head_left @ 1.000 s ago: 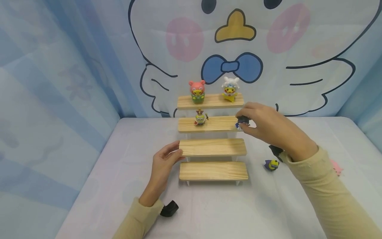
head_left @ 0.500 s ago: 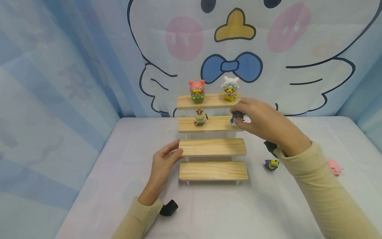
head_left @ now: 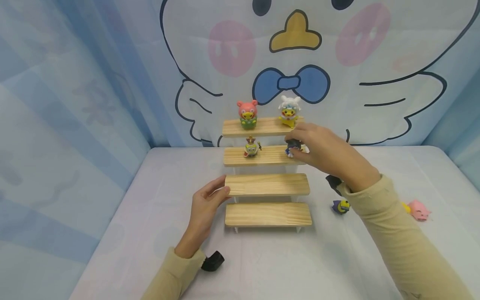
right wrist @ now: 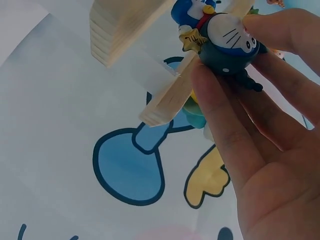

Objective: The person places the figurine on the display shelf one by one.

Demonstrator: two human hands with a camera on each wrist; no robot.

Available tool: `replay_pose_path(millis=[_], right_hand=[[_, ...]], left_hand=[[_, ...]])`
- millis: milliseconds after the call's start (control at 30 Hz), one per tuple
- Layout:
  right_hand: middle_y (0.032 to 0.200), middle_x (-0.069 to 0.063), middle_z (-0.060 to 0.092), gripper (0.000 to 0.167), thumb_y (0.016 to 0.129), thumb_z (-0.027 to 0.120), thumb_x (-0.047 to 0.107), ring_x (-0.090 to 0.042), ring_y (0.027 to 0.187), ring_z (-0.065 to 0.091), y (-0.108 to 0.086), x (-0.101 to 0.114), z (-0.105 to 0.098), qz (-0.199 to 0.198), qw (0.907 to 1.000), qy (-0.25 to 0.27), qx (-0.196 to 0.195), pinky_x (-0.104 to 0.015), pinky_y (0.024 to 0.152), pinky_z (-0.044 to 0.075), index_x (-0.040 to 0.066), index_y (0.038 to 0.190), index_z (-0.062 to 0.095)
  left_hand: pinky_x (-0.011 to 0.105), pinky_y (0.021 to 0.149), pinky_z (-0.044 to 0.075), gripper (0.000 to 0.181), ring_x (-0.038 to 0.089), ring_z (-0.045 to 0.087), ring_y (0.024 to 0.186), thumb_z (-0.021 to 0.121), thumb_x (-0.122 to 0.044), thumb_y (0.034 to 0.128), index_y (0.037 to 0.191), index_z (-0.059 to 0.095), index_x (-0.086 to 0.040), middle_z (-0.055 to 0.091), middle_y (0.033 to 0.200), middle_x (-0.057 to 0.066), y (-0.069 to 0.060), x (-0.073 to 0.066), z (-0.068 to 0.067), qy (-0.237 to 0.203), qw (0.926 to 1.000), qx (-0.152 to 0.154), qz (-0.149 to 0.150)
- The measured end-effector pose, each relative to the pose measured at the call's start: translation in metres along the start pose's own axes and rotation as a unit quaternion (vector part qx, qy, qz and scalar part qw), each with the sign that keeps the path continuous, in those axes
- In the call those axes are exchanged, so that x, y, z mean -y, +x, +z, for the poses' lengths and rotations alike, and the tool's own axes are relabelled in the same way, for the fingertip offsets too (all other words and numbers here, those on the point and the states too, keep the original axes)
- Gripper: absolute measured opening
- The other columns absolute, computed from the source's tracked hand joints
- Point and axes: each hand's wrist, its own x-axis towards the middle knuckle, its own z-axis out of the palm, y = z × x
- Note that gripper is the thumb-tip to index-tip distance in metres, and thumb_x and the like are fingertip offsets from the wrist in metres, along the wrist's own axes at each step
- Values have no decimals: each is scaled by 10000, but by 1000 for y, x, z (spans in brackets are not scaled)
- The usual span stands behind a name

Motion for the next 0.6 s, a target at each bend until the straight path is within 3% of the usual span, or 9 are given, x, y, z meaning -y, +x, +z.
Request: replay_pose_path(millis=[400, 600], right_hand=[[1100, -101, 646, 288, 894, 727, 86, -241, 922, 606, 4, -4, 5, -18, 10000, 25, 20, -380, 774, 560, 20, 1172, 690], [1145, -118, 651, 295, 907, 709, 97, -247, 978, 621, 5, -5, 8, -34, 10000, -33, -24, -413, 822, 574, 22, 1191, 684]], left_hand=[[300, 923, 594, 429, 147, 683, 1021, 712, -89, 922, 1332, 607, -26, 604, 1311, 163, 0, 0, 1, 8, 10000, -32, 44], [303, 924, 594, 435, 153, 680, 1034, 712, -96, 923, 1339, 601, -28, 601, 1318, 162, 0, 1, 1, 15, 10000, -17, 55]])
